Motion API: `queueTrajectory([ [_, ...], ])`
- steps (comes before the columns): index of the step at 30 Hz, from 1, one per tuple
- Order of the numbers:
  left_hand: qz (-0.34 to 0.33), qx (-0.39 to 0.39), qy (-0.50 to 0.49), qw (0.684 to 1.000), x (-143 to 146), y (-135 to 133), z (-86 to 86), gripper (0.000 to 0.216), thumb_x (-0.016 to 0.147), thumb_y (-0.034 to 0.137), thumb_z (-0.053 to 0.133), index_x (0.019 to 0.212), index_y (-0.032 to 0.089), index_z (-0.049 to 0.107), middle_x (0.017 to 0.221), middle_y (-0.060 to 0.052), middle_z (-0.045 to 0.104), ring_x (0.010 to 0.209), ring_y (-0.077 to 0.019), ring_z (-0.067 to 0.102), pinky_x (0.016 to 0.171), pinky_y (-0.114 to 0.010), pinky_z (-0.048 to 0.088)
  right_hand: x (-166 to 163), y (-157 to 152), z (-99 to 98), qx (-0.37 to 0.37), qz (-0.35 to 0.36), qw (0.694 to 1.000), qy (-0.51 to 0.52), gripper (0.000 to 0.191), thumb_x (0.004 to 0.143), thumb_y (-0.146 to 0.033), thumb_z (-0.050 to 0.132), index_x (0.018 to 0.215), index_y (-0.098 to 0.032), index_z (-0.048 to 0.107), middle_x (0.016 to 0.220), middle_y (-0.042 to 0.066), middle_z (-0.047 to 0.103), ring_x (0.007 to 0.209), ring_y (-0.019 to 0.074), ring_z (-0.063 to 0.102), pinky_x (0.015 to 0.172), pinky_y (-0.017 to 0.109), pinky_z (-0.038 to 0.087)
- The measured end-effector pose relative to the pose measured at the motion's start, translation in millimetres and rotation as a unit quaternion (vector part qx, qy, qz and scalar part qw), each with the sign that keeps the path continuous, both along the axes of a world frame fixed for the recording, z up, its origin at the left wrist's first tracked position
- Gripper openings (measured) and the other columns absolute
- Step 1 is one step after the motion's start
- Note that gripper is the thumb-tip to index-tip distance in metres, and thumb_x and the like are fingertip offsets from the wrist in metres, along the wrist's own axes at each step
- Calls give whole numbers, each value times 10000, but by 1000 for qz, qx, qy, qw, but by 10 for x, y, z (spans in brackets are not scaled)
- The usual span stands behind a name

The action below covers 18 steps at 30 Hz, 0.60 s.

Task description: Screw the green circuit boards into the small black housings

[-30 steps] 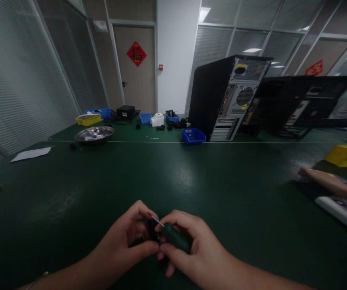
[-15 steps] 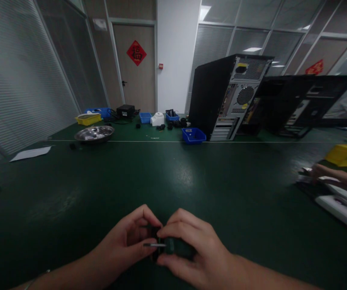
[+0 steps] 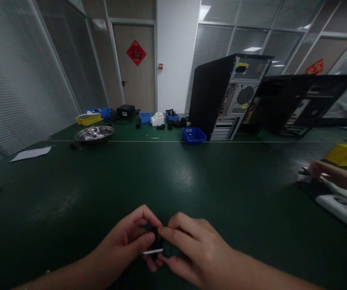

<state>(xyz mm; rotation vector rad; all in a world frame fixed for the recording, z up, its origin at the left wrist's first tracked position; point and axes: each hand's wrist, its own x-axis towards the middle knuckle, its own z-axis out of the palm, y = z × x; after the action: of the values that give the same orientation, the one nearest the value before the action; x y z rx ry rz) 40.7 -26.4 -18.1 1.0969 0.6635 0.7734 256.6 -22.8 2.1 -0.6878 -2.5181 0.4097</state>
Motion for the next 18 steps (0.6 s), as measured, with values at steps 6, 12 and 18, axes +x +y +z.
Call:
queueTrajectory([
  [6, 12, 28, 33, 999, -8, -1, -100, 276, 845, 308, 741, 1003, 186, 550, 825, -2, 637, 686, -136, 632, 631, -273, 530, -36, -1, 5, 93, -5, 993, -72, 229, 932, -228, 575, 1099, -80, 624, 916, 118, 665, 751, 224, 635, 595, 305, 510],
  [12, 6, 26, 22, 999, 13, 21, -97, 220, 855, 268, 734, 976, 176, 575, 826, 5, 641, 754, -136, 625, 697, -273, 497, -69, -6, -16, 102, -17, 993, -55, 236, 984, -253, 505, 1095, -88, 632, 865, 91, 663, 701, 207, 615, 577, 309, 491],
  [18, 37, 38, 48, 997, -41, 81, 100, 189, 902, 252, 667, 1061, 202, 578, 1002, -44, 701, 927, -194, 651, 813, -321, 503, -9, -15, -74, 34, -30, 999, -13, 292, 962, -266, 552, 1224, -142, 582, 1010, 98, 660, 824, 218, 645, 669, 316, 507],
])
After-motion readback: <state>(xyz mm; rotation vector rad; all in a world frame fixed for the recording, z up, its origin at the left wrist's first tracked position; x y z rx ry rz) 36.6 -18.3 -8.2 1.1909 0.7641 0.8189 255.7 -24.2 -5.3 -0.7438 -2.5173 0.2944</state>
